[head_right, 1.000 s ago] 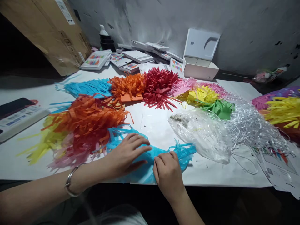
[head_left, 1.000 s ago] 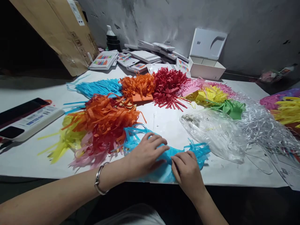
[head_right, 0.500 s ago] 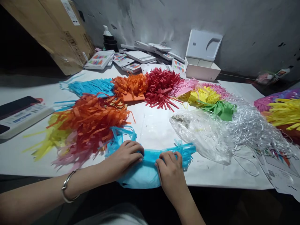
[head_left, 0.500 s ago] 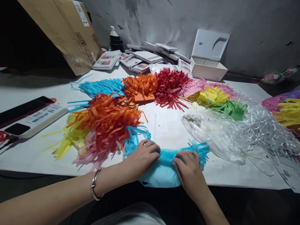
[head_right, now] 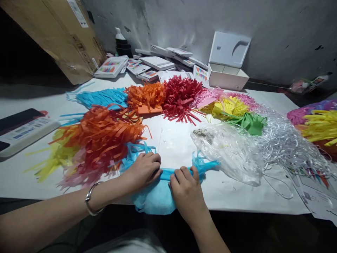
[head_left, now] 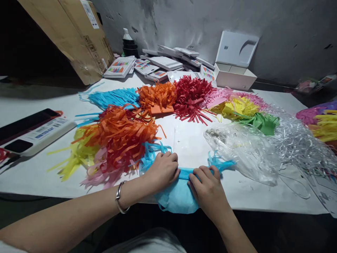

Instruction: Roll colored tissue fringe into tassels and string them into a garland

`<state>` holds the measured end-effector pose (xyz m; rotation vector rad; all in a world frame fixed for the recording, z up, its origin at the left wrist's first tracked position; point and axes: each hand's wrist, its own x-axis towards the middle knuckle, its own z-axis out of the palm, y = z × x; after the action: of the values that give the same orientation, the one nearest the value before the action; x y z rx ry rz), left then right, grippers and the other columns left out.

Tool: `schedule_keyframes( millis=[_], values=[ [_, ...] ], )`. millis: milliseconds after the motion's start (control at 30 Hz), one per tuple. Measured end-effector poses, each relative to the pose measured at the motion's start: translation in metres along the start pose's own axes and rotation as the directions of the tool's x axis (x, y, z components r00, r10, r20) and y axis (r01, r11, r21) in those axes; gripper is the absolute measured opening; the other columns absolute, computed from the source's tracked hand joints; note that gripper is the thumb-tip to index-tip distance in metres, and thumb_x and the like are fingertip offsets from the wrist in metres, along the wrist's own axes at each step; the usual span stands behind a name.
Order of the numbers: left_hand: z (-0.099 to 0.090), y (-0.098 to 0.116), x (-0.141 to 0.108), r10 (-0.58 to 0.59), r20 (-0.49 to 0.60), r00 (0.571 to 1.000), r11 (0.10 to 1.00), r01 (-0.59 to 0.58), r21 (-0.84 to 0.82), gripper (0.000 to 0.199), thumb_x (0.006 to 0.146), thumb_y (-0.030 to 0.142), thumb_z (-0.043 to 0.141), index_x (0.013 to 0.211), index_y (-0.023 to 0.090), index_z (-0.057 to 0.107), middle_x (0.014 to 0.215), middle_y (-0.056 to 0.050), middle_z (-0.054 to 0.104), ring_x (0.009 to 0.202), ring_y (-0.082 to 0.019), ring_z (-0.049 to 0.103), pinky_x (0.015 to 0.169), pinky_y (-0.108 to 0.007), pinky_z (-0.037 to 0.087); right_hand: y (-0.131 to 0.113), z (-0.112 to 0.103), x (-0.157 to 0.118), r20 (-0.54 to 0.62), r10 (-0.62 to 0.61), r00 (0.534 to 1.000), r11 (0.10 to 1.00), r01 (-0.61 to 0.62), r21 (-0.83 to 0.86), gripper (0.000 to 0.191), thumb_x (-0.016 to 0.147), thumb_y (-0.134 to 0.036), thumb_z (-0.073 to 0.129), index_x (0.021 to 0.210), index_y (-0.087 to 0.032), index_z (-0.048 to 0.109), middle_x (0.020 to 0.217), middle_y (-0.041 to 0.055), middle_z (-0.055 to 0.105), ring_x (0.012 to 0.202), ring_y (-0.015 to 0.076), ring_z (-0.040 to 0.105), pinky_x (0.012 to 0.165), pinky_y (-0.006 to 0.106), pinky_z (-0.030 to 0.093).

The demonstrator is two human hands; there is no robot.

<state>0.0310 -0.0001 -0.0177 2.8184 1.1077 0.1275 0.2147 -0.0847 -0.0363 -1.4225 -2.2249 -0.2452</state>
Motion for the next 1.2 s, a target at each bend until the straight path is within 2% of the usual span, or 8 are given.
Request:
schedule_keyframes(
  millis=[100,267,333,467,667,867,1033,1200],
  values=[
    [-0.002,-0.001,-0.003,0.007,-0.025,1.0,1.0,-0.008,-0.017,0.016,0.093,0.024,0.059,0.084,0.014,0.068,0.095,-0.01,0.066,0.089,-0.027,0.059,0.078,-0.042,0.041,0.003,0.003,-0.002,0.009,-0.073,0.997,0.997,0.073,-0.024,0.021,0.095,-0.008,0.051,0.085,-0.019,0.065,0.076,0.003,0.063,0.083,0.0203,0.057,0.092,0.04,0.033],
    [0.0,0.0,-0.012,0.213,-0.231,0.949,0.976,-0.216,0.013,0.017,0.09,0.027,0.067,0.106,0.022,0.063,0.123,-0.009,0.064,0.112,-0.029,0.054,0.104,-0.052,0.031,0.001,0.001,-0.002,-0.051,0.073,0.996,0.988,-0.065,0.141,0.019,0.096,-0.013,0.051,0.084,-0.019,0.064,0.078,0.0024,0.065,0.08,0.018,0.058,0.088,0.037,0.034],
    [0.004,-0.001,-0.014,0.289,-0.264,0.92,0.956,-0.29,0.036,0.007,0.094,0.019,0.06,0.097,0.022,0.065,0.114,-0.006,0.067,0.108,-0.025,0.054,0.106,-0.05,0.028,-0.002,-0.001,0.0,-0.038,0.089,0.995,0.979,-0.081,0.186,0.015,0.097,-0.018,0.052,0.089,-0.019,0.064,0.085,0.0039,0.066,0.084,0.0194,0.059,0.089,0.039,0.034],
    [0.01,-0.005,-0.013,0.311,-0.302,0.901,0.945,-0.327,-0.003,0.018,0.095,0.015,0.053,0.084,0.021,0.065,0.093,-0.003,0.067,0.092,-0.021,0.055,0.095,-0.044,0.033,-0.005,0.001,-0.001,-0.008,-0.028,1.0,0.998,0.028,0.062,0.022,0.098,-0.013,0.045,0.086,-0.019,0.063,0.078,0.0028,0.064,0.081,0.0194,0.057,0.092,0.04,0.033],
    [0.004,-0.011,-0.022,0.365,-0.187,0.912,0.927,-0.374,-0.017,0.013,0.093,0.018,0.06,0.082,0.022,0.068,0.086,-0.002,0.066,0.087,-0.021,0.055,0.092,-0.044,0.032,0.008,-0.002,-0.022,-0.025,-0.121,0.992,0.992,0.122,0.03,0.028,0.1,-0.007,0.041,0.098,-0.018,0.066,0.087,0.0058,0.069,0.094,0.0214,0.059,0.099,0.043,0.034],
    [0.003,-0.004,-0.027,0.163,-0.144,0.976,0.979,-0.178,-0.101,0.015,0.094,0.02,0.058,0.083,0.019,0.068,0.092,-0.004,0.067,0.089,-0.022,0.055,0.084,-0.041,0.034,0.005,-0.005,-0.021,0.008,0.092,0.996,0.977,-0.092,0.191,0.02,0.1,-0.016,0.048,0.091,-0.019,0.065,0.093,0.0051,0.067,0.093,0.0212,0.059,0.097,0.044,0.035],
    [-0.002,0.006,-0.013,0.017,-0.016,1.0,0.999,-0.018,-0.047,0.011,0.087,0.021,0.066,0.078,0.016,0.067,0.095,-0.007,0.066,0.089,-0.025,0.056,0.078,-0.041,0.035,-0.002,0.003,-0.014,-0.003,0.282,0.959,0.955,-0.28,0.096,0.017,0.094,-0.017,0.056,0.077,-0.02,0.059,0.087,0.0042,0.064,0.089,0.0215,0.058,0.095,0.043,0.033],
    [0.001,-0.001,-0.011,0.18,-0.11,0.978,0.983,-0.183,-0.018,0.01,0.09,0.015,0.062,0.082,0.019,0.067,0.097,-0.004,0.066,0.087,-0.022,0.056,0.084,-0.043,0.034,-0.006,0.004,-0.017,-0.034,0.207,0.978,0.978,-0.206,0.026,0.019,0.091,-0.006,0.052,0.087,-0.021,0.062,0.094,0.0053,0.066,0.095,0.0222,0.057,0.102,0.046,0.029]
  ],
)
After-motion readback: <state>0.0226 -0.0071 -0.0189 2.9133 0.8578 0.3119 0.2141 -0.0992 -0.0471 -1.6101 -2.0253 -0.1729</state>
